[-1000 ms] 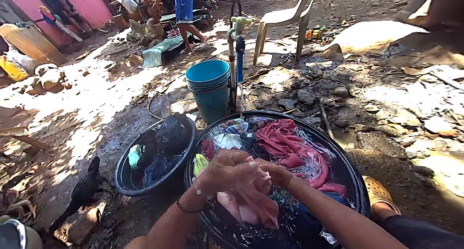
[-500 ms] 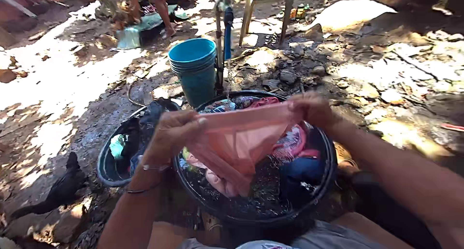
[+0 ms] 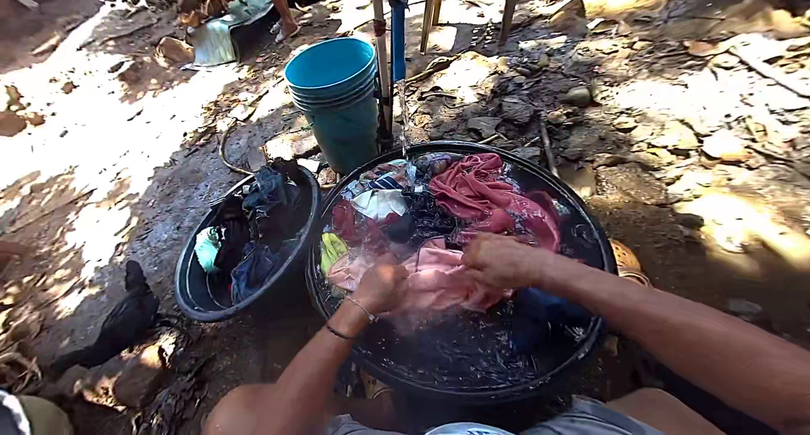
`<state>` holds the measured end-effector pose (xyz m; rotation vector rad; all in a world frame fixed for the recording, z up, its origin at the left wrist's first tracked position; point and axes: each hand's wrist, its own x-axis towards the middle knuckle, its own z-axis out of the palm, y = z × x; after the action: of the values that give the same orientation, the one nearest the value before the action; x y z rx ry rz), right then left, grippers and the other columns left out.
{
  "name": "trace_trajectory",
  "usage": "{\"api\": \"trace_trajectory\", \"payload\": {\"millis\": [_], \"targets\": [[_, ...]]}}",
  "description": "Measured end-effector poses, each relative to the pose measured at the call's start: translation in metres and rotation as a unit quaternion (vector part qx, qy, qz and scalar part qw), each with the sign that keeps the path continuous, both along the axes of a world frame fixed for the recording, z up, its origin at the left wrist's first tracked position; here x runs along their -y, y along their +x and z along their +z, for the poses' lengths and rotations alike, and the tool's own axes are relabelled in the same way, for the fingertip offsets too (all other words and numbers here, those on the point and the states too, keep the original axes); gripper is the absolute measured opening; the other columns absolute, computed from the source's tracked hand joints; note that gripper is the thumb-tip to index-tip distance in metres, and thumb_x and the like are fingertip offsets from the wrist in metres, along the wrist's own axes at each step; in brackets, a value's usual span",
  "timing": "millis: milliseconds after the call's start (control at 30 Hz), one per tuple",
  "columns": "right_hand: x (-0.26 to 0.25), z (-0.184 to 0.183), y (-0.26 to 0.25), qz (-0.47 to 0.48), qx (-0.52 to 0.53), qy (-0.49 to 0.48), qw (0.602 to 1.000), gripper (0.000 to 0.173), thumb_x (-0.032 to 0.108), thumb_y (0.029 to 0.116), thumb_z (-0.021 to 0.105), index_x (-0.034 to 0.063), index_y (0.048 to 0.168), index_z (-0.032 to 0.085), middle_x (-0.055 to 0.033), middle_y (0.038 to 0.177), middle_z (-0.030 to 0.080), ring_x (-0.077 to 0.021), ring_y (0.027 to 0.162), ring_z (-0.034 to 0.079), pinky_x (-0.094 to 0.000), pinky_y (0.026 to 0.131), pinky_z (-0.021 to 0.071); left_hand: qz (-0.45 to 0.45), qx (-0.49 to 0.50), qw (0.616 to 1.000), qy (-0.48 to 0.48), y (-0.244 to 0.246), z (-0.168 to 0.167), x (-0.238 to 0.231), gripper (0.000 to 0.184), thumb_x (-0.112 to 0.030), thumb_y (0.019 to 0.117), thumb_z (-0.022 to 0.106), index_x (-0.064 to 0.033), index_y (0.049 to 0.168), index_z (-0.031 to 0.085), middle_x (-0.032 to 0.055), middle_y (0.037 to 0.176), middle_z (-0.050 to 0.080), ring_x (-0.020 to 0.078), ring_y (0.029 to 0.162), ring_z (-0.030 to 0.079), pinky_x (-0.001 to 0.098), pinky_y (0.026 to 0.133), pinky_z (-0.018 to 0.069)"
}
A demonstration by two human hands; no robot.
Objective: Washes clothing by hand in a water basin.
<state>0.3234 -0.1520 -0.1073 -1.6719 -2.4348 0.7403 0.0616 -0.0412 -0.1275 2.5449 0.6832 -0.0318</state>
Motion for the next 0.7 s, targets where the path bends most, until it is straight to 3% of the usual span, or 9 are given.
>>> {"api": "trace_trajectory", "payload": {"millis": [100, 167, 233, 300, 400, 467, 533, 633, 700], "targets": [[-0.001, -0.061, -0.013, 0.039, 0.020, -0.007, 0.999, 0.031, 0.020, 0.0992, 0.056, -0.0078, 0.094, 0.068, -0.0288, 0.099, 0.068, -0.0502, 0.101, 0.065, -0.0693, 0.088, 0.0467, 0.019, -0.005, 0.999, 0.035, 0.004, -0.047, 0.018, 0.074, -0.047, 0.0899, 0.070, 0.0014, 0.144, 0.055, 0.0292, 0.151, 0.048, 0.0456, 0.142, 0.045, 0.0660, 0.112, 0.0351], [0.001, -0.086, -0.019, 0.003, 0.005, -0.011, 1.000, 0.032, 0.019, 0.0986, 0.053, -0.0095, 0.097, 0.066, -0.0298, 0.100, 0.068, -0.0503, 0.103, 0.065, -0.0692, 0.090, 0.0473, 0.021, 0.011, 0.999, 0.041, 0.008, -0.072, 0.028, 0.089, -0.053, 0.0890, 0.068, 0.0021, 0.154, 0.042, 0.0289, 0.156, 0.042, 0.0463, 0.144, 0.042, 0.0704, 0.113, 0.0315], [-0.002, -0.095, -0.023, -0.042, 0.009, -0.054, 0.998, 0.034, 0.018, 0.1012, 0.048, -0.0119, 0.105, 0.064, -0.0328, 0.107, 0.066, -0.0520, 0.109, 0.063, -0.0695, 0.093, 0.0460, 0.029, -0.005, 0.999, 0.034, 0.016, -0.085, 0.032, 0.088, -0.051, 0.0912, 0.065, 0.0029, 0.156, 0.038, 0.0276, 0.157, 0.042, 0.0435, 0.143, 0.044, 0.0653, 0.113, 0.0360], [-0.005, -0.099, -0.028, -0.096, -0.014, -0.119, 0.988, 0.035, 0.016, 0.1049, 0.048, -0.0114, 0.121, 0.062, -0.0341, 0.122, 0.063, -0.0517, 0.121, 0.058, -0.0693, 0.102, 0.0426, 0.034, -0.091, 0.995, -0.015, 0.026, -0.085, 0.033, 0.078, -0.042, 0.0982, 0.059, 0.0026, 0.158, 0.034, 0.0279, 0.158, 0.039, 0.0422, 0.147, 0.040, 0.0599, 0.118, 0.0330], [-0.010, -0.101, -0.035, -0.216, -0.133, -0.198, 0.947, 0.046, 0.024, 0.1076, 0.048, 0.0013, 0.147, 0.051, -0.0219, 0.150, 0.052, -0.0351, 0.143, 0.045, -0.0532, 0.120, 0.0321, 0.065, -0.181, 0.974, -0.121, 0.036, -0.090, 0.032, 0.055, -0.025, 0.1068, 0.050, 0.0056, 0.152, 0.043, 0.0285, 0.155, 0.044, 0.0421, 0.147, 0.039, 0.0565, 0.121, 0.0287], [-0.009, -0.099, -0.041, -0.275, -0.150, -0.278, 0.908, 0.052, 0.025, 0.1088, 0.048, -0.0045, 0.151, 0.044, -0.0270, 0.155, 0.044, -0.0396, 0.147, 0.038, -0.0548, 0.122, 0.0259, 0.168, -0.180, 0.950, -0.190, 0.032, -0.096, 0.035, 0.047, -0.018, 0.1073, 0.051, 0.0110, 0.145, 0.048, 0.0309, 0.149, 0.049, 0.0406, 0.144, 0.044, 0.0495, 0.120, 0.0311], [-0.007, -0.116, -0.042, -0.292, -0.117, -0.280, 0.907, 0.053, 0.024, 0.1075, 0.051, -0.0067, 0.150, 0.043, -0.0295, 0.154, 0.044, -0.0431, 0.146, 0.039, -0.0589, 0.121, 0.0268, 0.250, -0.202, 0.919, -0.227, 0.022, -0.100, 0.036, 0.045, -0.011, 0.1080, 0.047, 0.0136, 0.146, 0.044, 0.0309, 0.153, 0.045, 0.0384, 0.147, 0.040, 0.0453, 0.123, 0.0291], [0.001, -0.141, -0.033, -0.228, -0.094, -0.211, 0.946, 0.053, 0.025, 0.1049, 0.055, -0.0058, 0.147, 0.048, -0.0302, 0.149, 0.049, -0.0455, 0.142, 0.044, -0.0629, 0.117, 0.0313, 0.152, -0.332, 0.912, -0.186, 0.013, -0.101, 0.035, 0.046, -0.011, 0.1068, 0.049, 0.0161, 0.144, 0.045, 0.0338, 0.154, 0.042, 0.0445, 0.149, 0.035, 0.0505, 0.124, 0.0251], [-0.003, -0.117, -0.032, -0.154, -0.061, -0.226, 0.960, 0.055, 0.022, 0.1049, 0.055, -0.0033, 0.152, 0.042, -0.0287, 0.156, 0.042, -0.0454, 0.147, 0.036, -0.0650, 0.120, 0.0248, 0.142, -0.246, 0.948, -0.145, 0.002, -0.122, 0.032, 0.049, -0.017, 0.1062, 0.050, 0.0143, 0.144, 0.047, 0.0343, 0.150, 0.046, 0.0454, 0.145, 0.040, 0.0510, 0.122, 0.0285]]}}
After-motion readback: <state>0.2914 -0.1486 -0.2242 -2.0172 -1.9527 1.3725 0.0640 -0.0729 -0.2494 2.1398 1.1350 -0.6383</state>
